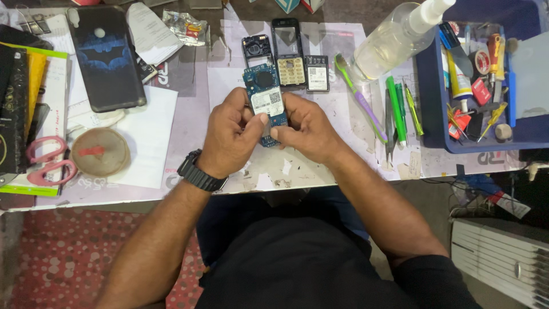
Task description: The person cleans a mobile phone motherboard using a toothbrush and a liquid from a spray bottle. They also handle a small white sticker and a metal shim, placing them on the board, and briefly brush a phone casing.
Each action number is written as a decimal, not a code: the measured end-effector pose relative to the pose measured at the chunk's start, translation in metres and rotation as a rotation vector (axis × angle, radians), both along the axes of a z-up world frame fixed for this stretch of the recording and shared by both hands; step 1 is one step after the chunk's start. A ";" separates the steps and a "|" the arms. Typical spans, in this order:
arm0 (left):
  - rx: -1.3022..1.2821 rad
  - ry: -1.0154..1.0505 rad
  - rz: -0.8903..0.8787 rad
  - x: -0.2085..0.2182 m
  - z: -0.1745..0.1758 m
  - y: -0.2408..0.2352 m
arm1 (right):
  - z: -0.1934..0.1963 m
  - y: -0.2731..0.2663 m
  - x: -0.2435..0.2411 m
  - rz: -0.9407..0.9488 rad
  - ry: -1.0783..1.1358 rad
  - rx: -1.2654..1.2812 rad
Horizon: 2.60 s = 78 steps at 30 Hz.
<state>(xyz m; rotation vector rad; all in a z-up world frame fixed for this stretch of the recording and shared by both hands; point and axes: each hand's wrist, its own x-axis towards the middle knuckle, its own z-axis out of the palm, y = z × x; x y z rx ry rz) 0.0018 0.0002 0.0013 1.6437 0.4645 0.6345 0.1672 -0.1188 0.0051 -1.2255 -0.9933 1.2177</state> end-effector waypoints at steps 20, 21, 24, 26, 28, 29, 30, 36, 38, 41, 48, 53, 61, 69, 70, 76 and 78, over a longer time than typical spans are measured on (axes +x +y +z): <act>-0.348 -0.178 -0.257 0.000 0.003 -0.003 | -0.004 0.000 0.003 -0.048 0.135 0.061; -0.343 -0.182 -0.259 0.000 0.003 -0.003 | -0.005 0.000 0.003 -0.045 0.129 0.060; -0.327 -0.182 -0.260 0.000 0.001 -0.003 | -0.006 0.000 0.003 -0.048 0.115 0.057; -0.318 -0.170 -0.260 0.000 0.001 -0.002 | -0.006 0.001 0.003 -0.052 0.108 0.047; -0.312 -0.164 -0.254 0.000 0.001 -0.002 | -0.006 0.001 0.002 -0.063 0.093 0.036; -0.308 -0.161 -0.251 0.000 0.001 -0.002 | -0.006 0.001 0.002 -0.070 0.081 0.030; -0.311 -0.154 -0.251 0.000 0.002 -0.001 | -0.005 0.002 0.002 -0.077 0.068 0.025; -0.291 -0.132 -0.246 0.001 0.002 -0.001 | -0.006 0.002 0.001 -0.073 0.121 0.034; -0.284 -0.134 -0.252 0.001 0.001 -0.001 | -0.007 0.001 0.002 -0.063 0.118 0.047; -0.313 -0.142 -0.251 0.001 -0.001 -0.001 | -0.007 0.000 0.002 -0.042 0.120 0.081; -0.320 -0.155 -0.282 0.004 0.002 -0.002 | -0.006 0.000 0.004 -0.088 0.191 0.063; -0.113 -0.059 -0.162 0.003 0.001 0.001 | -0.014 0.001 0.005 -0.077 0.098 0.116; -0.046 -0.106 -0.115 0.000 0.001 0.000 | -0.016 0.002 0.001 -0.095 0.031 0.092; 0.036 -0.091 -0.116 -0.001 0.002 0.001 | -0.019 0.001 0.000 -0.101 0.013 0.091; 0.037 -0.077 -0.108 -0.001 0.001 0.001 | -0.020 0.002 0.000 -0.106 0.030 0.088; -0.213 -0.158 -0.141 0.003 0.000 -0.001 | -0.017 0.006 0.003 -0.109 0.263 0.095; -0.257 -0.208 -0.184 0.002 0.000 0.000 | -0.014 0.003 0.005 -0.085 0.283 0.062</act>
